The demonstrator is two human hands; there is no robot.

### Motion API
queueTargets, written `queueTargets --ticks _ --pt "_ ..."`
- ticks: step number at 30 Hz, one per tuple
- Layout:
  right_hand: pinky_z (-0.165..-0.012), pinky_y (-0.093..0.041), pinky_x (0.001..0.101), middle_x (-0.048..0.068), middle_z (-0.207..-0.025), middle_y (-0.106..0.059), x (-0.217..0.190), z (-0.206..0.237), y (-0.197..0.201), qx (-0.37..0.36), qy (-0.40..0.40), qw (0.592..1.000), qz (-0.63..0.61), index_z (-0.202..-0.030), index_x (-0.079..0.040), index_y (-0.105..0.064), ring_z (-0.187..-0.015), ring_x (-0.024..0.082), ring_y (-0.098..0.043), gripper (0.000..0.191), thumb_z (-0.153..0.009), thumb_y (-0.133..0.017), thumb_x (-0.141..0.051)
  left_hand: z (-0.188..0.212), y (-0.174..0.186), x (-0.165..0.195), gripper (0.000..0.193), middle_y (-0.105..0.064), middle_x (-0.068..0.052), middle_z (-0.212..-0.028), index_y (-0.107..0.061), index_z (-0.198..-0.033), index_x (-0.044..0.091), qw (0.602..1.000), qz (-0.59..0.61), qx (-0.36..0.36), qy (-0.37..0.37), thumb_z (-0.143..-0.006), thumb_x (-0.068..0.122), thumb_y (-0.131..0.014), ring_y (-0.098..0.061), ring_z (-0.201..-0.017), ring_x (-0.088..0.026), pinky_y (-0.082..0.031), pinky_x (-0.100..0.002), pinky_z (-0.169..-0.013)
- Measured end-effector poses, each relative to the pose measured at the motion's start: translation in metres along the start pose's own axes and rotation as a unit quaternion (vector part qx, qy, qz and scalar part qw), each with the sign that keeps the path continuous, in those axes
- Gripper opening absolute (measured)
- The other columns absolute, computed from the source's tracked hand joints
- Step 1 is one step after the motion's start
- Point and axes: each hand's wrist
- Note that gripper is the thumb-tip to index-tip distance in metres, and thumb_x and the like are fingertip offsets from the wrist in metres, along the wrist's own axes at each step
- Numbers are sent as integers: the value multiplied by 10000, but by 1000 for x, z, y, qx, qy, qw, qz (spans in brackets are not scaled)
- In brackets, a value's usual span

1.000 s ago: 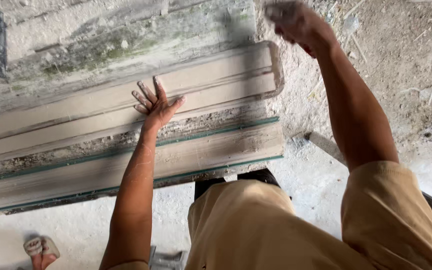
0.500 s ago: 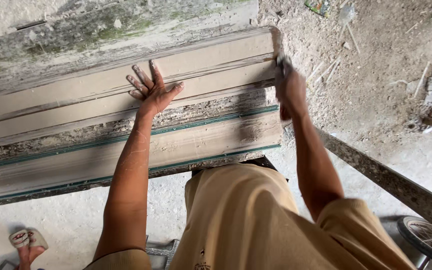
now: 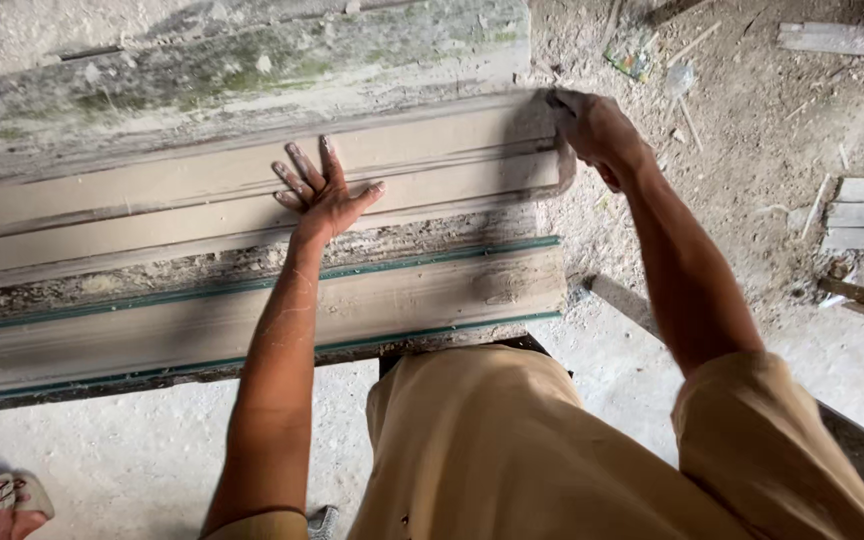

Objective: The person stands at a workbench holding long grooved molding strips and uses a small hand scraper to remove debris and residue from the grooves, working along each strip section by section and brushing loose material away by hand.

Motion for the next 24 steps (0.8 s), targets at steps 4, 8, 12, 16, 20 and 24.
queueTargets --ticks 4,8,12,16,20,24 --pt "-323 -414 303 94 -679 -566 -8 3 17 -22 -76 991 -108 -1432 -97 -568 -435 137 -449 407 -1120 -378 -277 -4 -3 -1 1346 268 -418 -1596 97 -1666 148 1000 -16 14 -3 -737 976 -416 285 -1407 -686 93 -878 -1024" --pt "-394 -422 289 65 -698 -555 -8 -6 21 -24 -144 978 -151 -1507 -103 -534 -486 113 -462 429 -1138 -452 -308 -6 -6 -4 1240 106 -339 -1722 -5 -1744 182 993 -114 -8 8 -842 990 -272 115 -1464 -677 17 -882 -1098" --pt "-383 -400 280 28 -677 -534 8 -5 26 -11 -169 957 -235 -1505 -112 -551 -479 100 -447 445 -1096 -533 -285 -12 -6 -8 1357 308 -379 -1591 97 -1661 190 1000 6 -4 13 -690 968 -444 320 -1404 -660 112 -867 -1024" --pt "-362 -404 296 61 -654 -542 7 -6 30 -27 -122 971 -202 -1503 -98 -548 -466 124 -470 438 -1112 -491 -289 -13 -1 -8 1385 371 -415 -1533 157 -1651 160 998 27 -50 10 -714 966 -467 367 -1362 -668 144 -864 -1007" --pt "-356 -407 280 41 -676 -587 -14 -45 43 -83 -97 986 -108 -1508 -152 -539 -468 121 -469 437 -1097 -473 -284 -11 2 -6 1397 389 -381 -1544 173 -1643 164 1000 7 -16 12 -696 964 -472 376 -1361 -659 152 -855 -1009" --pt "-287 -445 209 28 -764 -595 -9 -53 55 -30 168 985 18 -1528 -72 -425 -428 62 -497 463 -1127 -400 -301 -12 0 -11 1384 399 -383 -1539 170 -1646 167 998 40 -44 4 -711 968 -463 395 -1365 -651 181 -847 -1018"
Point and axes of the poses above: each hand's wrist, its own z-axis away from the middle knuckle, its own y-axis out of the back of the hand, x = y × z
